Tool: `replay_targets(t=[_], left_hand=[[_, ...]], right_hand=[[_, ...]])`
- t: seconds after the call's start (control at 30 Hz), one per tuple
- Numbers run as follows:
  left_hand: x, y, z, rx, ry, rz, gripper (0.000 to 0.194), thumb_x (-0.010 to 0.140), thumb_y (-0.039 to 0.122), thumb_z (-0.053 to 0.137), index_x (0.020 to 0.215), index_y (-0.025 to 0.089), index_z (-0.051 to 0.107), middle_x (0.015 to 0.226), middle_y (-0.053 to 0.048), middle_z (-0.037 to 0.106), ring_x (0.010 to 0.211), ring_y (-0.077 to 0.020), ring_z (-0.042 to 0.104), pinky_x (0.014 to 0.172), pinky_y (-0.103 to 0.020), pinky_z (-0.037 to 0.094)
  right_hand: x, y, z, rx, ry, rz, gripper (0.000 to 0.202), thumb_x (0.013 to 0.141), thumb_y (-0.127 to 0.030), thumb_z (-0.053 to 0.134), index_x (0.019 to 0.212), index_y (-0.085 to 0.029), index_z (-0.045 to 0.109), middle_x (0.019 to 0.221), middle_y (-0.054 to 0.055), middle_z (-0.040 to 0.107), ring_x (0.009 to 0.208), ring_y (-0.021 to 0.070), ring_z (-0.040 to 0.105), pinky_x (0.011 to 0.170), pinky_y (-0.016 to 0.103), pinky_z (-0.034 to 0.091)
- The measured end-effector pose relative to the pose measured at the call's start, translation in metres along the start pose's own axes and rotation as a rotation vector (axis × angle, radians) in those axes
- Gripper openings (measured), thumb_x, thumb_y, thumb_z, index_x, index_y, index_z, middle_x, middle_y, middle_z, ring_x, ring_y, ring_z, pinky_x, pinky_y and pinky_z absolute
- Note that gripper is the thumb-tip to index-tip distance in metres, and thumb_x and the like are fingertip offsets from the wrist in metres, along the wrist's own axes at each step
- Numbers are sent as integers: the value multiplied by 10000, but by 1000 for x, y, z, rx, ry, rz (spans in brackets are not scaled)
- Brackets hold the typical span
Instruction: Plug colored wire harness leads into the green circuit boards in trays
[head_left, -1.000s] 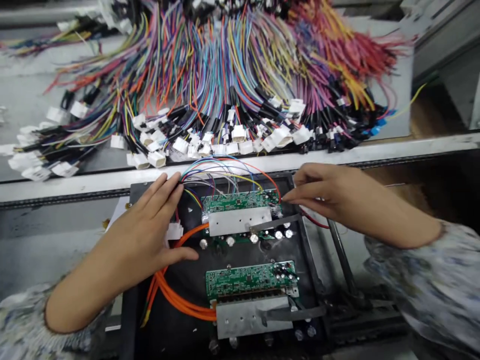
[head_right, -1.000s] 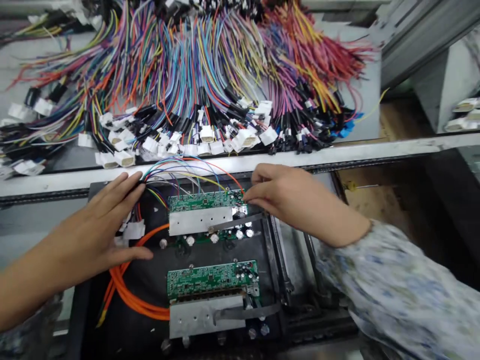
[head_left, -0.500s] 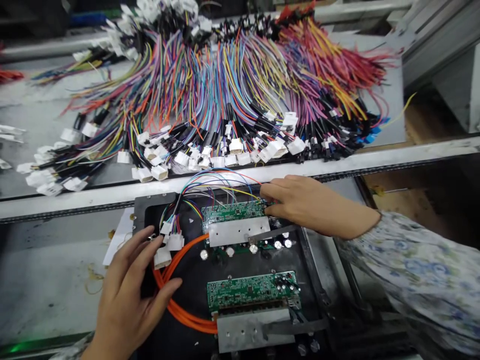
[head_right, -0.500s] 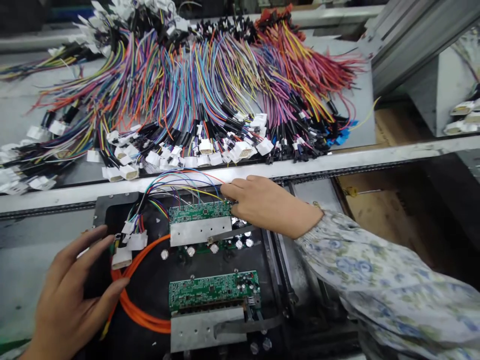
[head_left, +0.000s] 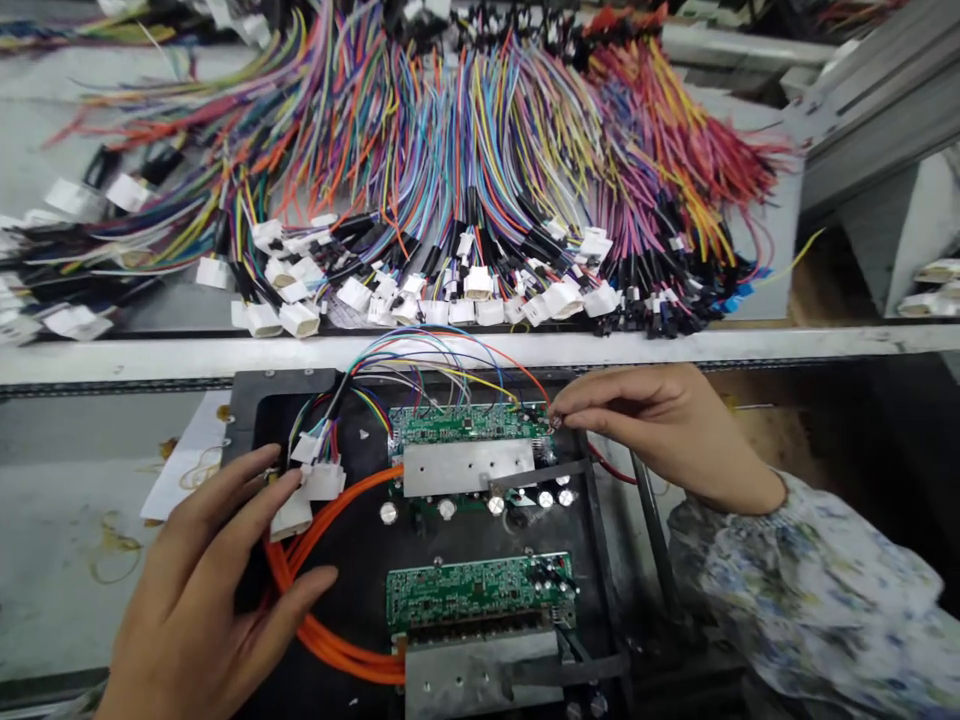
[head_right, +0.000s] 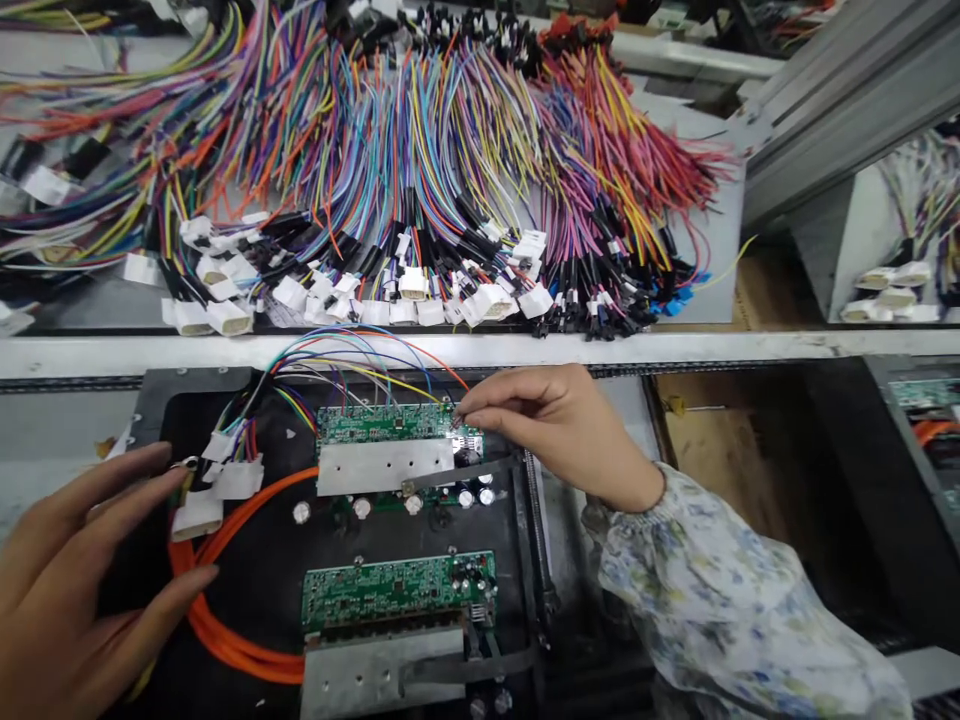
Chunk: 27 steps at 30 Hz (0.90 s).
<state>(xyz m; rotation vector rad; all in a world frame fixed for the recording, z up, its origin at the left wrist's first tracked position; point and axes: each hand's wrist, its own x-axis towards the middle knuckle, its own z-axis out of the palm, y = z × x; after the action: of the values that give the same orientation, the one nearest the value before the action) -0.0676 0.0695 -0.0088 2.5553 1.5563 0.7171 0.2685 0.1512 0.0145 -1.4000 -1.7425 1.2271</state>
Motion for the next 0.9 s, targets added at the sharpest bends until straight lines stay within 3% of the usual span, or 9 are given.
replay_targets(t=[0.2,0.43,0.67,0.8,0.9], left_hand=[[-2,-2,3,-101,-3,-49,659,855,300,649,1455,311,377,1470,-19,453,1131,-265,564,977,-381,427],[-7,-1,4,-133,-30,-170,652,831,384,644,1428,422,385,1491,111,414,1127,-277,560,975,-421,430],[-9,0,2,-99,-84,-229,642,823,460,633,1412,481,377,1477,102,434,1141,-325,550,942,-493,434],[-9,0,2,-80,-114,-226,639,830,463,630,1416,470,377,1476,75,439,1169,-320,545,962,-489,433],[-6,1,2,-68,-111,-193,645,845,460,615,1435,448,355,1497,84,412,1167,-311,544,959,-469,431]], right_hand=[[8,-3,1,-28,-88,-128,91,784,-189,693,771,-263,745,805,-28,739,734,78,681,674,165,553],[12,0,3,-367,-148,-233,142,868,-181,600,894,-228,731,856,-21,736,786,77,683,722,147,545],[18,6,9,-720,-228,-434,193,919,-186,514,848,-196,692,834,-14,735,733,125,691,715,234,552],[14,2,7,-819,-232,-472,237,945,-198,467,898,-189,699,853,5,714,714,131,670,647,257,521],[12,-2,11,-948,-260,-597,276,941,-148,428,924,-164,703,849,43,678,742,169,641,667,300,499]])
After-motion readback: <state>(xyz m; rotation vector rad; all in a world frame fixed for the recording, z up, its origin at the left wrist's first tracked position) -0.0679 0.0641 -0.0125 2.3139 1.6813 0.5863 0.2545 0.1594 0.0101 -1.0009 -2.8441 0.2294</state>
